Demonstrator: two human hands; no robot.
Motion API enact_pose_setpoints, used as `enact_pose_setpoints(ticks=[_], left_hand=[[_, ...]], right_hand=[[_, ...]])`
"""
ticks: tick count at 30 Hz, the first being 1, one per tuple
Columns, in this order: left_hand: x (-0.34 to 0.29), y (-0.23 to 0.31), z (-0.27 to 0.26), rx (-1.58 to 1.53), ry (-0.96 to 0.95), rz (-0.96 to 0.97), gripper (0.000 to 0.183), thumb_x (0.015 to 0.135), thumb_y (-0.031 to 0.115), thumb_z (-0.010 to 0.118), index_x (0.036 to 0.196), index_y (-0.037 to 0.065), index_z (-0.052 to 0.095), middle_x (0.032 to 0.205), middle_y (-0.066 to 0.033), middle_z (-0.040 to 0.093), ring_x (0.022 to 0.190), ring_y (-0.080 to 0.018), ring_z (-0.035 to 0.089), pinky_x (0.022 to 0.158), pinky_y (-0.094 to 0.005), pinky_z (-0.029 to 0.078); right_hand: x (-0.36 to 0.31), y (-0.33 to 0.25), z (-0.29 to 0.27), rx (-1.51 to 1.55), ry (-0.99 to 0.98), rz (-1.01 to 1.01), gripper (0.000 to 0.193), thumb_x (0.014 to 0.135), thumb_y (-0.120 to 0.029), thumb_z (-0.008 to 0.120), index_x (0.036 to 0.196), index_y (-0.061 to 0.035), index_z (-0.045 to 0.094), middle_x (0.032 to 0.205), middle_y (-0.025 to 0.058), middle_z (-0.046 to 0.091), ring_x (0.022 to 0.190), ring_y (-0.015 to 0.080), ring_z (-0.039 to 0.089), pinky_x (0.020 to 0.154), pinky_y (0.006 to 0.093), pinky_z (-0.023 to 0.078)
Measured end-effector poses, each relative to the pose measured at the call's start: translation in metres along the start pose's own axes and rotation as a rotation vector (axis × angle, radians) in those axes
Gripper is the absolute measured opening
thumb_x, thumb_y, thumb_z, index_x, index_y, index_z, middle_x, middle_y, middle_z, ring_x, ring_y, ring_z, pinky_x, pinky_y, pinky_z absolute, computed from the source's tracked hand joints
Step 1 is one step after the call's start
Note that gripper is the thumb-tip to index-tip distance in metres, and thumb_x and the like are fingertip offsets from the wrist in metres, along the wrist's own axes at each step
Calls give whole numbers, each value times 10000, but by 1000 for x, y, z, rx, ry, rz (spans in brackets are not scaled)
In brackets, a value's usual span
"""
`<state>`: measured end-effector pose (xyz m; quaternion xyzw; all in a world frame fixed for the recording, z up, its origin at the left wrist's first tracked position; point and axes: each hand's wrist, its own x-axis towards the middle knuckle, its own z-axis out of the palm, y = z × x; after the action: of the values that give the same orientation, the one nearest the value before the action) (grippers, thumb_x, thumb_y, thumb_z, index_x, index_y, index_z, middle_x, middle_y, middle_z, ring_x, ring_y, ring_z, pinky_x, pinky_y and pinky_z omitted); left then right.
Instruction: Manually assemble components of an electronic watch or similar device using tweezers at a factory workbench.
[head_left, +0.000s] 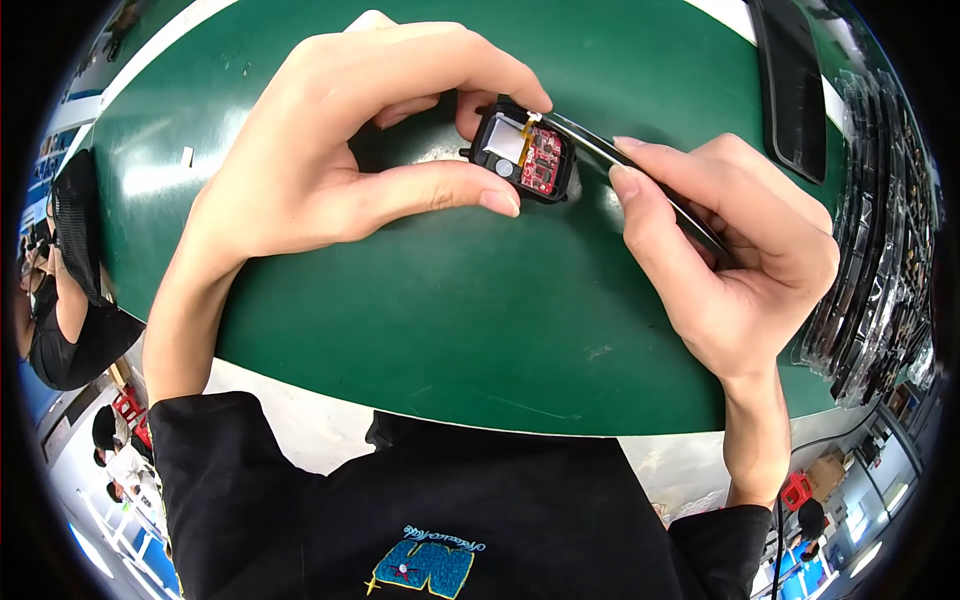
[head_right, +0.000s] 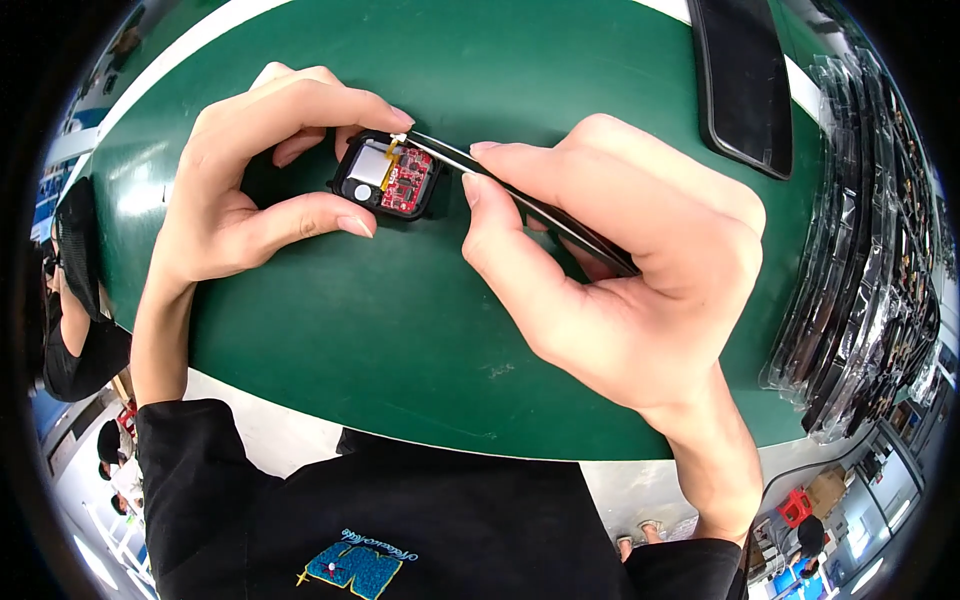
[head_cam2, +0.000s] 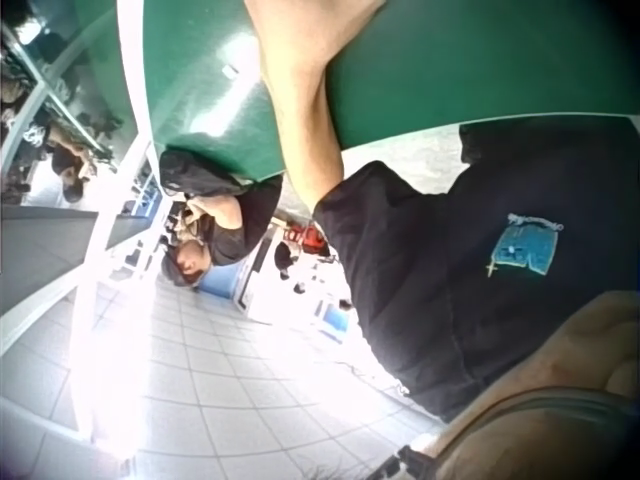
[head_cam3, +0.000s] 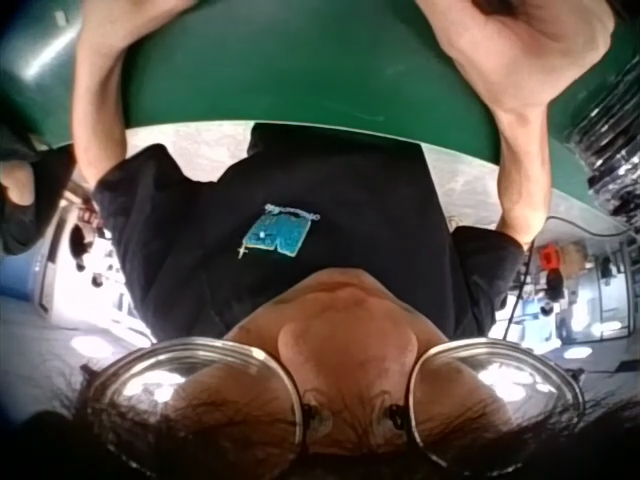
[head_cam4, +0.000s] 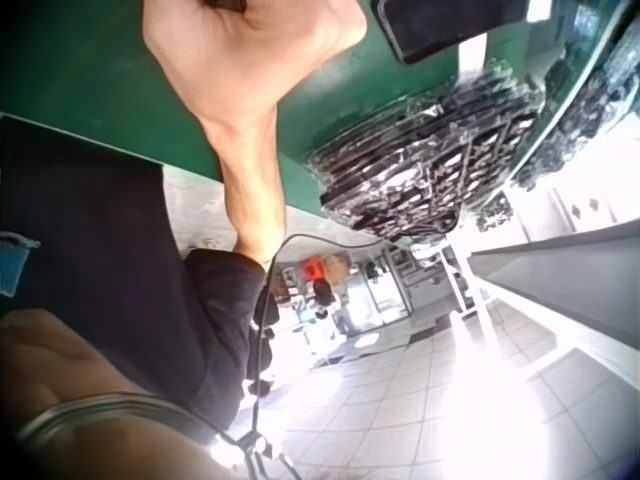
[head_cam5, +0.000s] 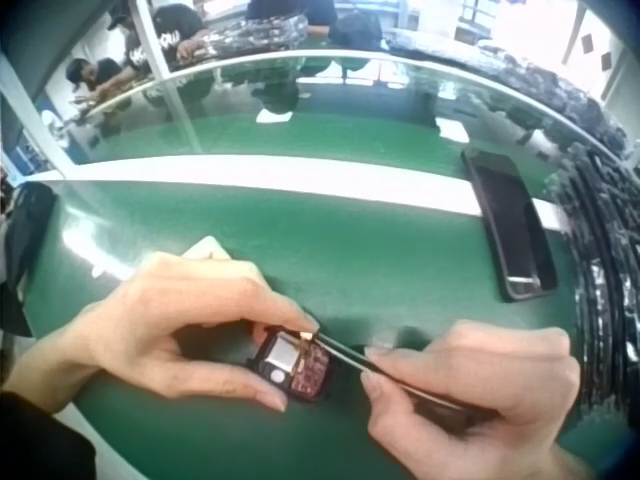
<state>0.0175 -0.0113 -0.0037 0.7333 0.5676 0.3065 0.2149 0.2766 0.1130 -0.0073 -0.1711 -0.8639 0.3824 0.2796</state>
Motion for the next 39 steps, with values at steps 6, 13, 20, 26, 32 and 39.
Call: enact_pose_setpoints(ticks=[6, 13, 20, 26, 32, 39], left_hand=[[2, 2, -2, 44, -17, -17, 617, 720, 333, 969, 1233, 35, 798, 861, -21, 652, 713, -147, 444, 735, -326, 351], [2, 3, -4, 68, -35, -16, 602, 720, 330, 965, 1218, 30, 806, 882, -27, 672, 717, -146, 445, 744, -325, 357], [3, 0, -7, 54, -70, -21, 618, 727, 354, 962, 1226, 22, 810, 898, -25, 682, 719, -144, 440, 744, -324, 360], [0, -8, -15, 10, -141, -15, 657, 751, 436, 943, 1242, 19, 813, 995, -50, 758, 732, -138, 453, 746, -319, 358], [2, -9, -16, -10, -153, 7, 640, 782, 443, 930, 1242, 13, 812, 1057, -66, 778, 754, -144, 488, 749, -322, 367], [3, -8, -14, 19, -162, 19, 623, 812, 443, 922, 1245, 10, 808, 1061, -79, 777, 859, -171, 613, 766, -319, 387]], right_hand=[[1, -2, 3, -97, 1, -75, 260, 817, 109, 848, 1073, 67, 841, 728, 23, 663, 552, 32, 465, 513, 225, 300], [1, 5, 9, -160, 32, -198, 271, 810, 97, 872, 1077, 61, 845, 738, 18, 664, 545, 29, 422, 502, 232, 286], [1, 1, 9, -88, 13, -140, 215, 864, 105, 839, 1074, 58, 844, 747, 44, 687, 589, 67, 545, 533, 225, 358], [1, -1, 3, 55, -67, 21, 181, 896, 109, 806, 1068, 61, 840, 745, 43, 688, 628, 71, 597, 551, 220, 388], [0, -4, 1, 75, -85, 97, 174, 900, 98, 804, 1065, 58, 841, 733, 31, 667, 620, 53, 567, 549, 224, 365], [0, -3, 2, 67, -95, 87, 175, 893, 92, 807, 1061, 56, 842, 729, 25, 662, 613, 51, 553, 544, 226, 353]])
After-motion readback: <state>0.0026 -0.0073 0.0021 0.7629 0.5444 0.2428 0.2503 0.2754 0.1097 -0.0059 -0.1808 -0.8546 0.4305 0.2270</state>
